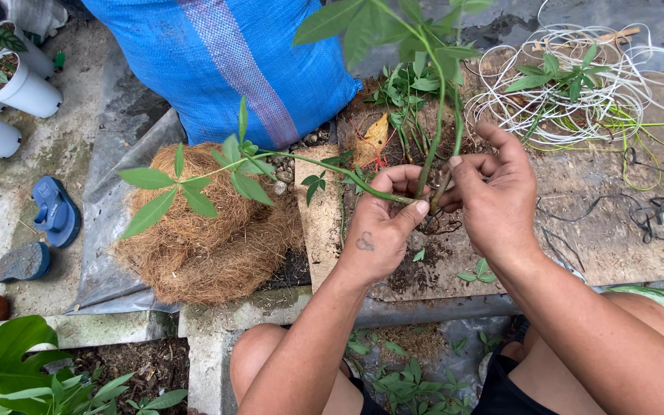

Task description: The person aligns two plant stems and wraps a black tie around the junction to secure them together. The person then holds the joined stems to inspect the graft.

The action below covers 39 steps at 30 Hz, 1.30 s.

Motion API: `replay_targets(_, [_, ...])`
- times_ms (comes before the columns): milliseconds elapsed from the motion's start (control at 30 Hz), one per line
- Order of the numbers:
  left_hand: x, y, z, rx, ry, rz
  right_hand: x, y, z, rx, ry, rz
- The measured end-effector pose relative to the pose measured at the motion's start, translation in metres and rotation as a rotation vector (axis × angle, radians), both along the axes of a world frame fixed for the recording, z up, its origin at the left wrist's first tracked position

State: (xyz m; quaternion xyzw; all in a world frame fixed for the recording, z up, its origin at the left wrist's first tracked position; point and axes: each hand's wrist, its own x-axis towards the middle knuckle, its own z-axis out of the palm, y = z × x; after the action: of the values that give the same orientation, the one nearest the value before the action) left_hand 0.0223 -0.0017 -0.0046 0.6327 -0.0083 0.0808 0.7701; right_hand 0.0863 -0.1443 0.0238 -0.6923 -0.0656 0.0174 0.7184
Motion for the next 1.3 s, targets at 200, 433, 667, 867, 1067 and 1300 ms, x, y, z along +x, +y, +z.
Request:
replay_targets(200, [0.003, -0.006, -0.003, -0.087, 0.047, 0.058, -0.001, 0.001, -0.013, 0.127, -0.047, -0.043])
replay_targets(433, [0.004, -0.005, 0.009, -0.115, 0.146, 0.077, -0.015, 0.0, -0.031, -0.087, -0.518, -0.033])
replay_targets(667, [-0.003, -0.007, 0.013, 0.021, 0.134, 0.112, -0.008, 0.006, -0.026, 0.143, -0.151, 0.034])
replay_targets(867, [0.001, -0.008, 0.007, -0.106, 0.14, 0.132, -0.017, 0.002, -0.025, 0.024, -0.31, 0.007])
replay_targets(1067, [0.005, -0.005, 0.003, -0.276, 0.166, 0.129, -0.022, -0.001, -0.022, -0.091, -0.508, -0.018])
replay_targets(1300, [-0.004, -0.01, 0.017, 0.1, 0.072, 0.207, 0.001, -0.015, 0.0, -0.385, -0.593, -0.108])
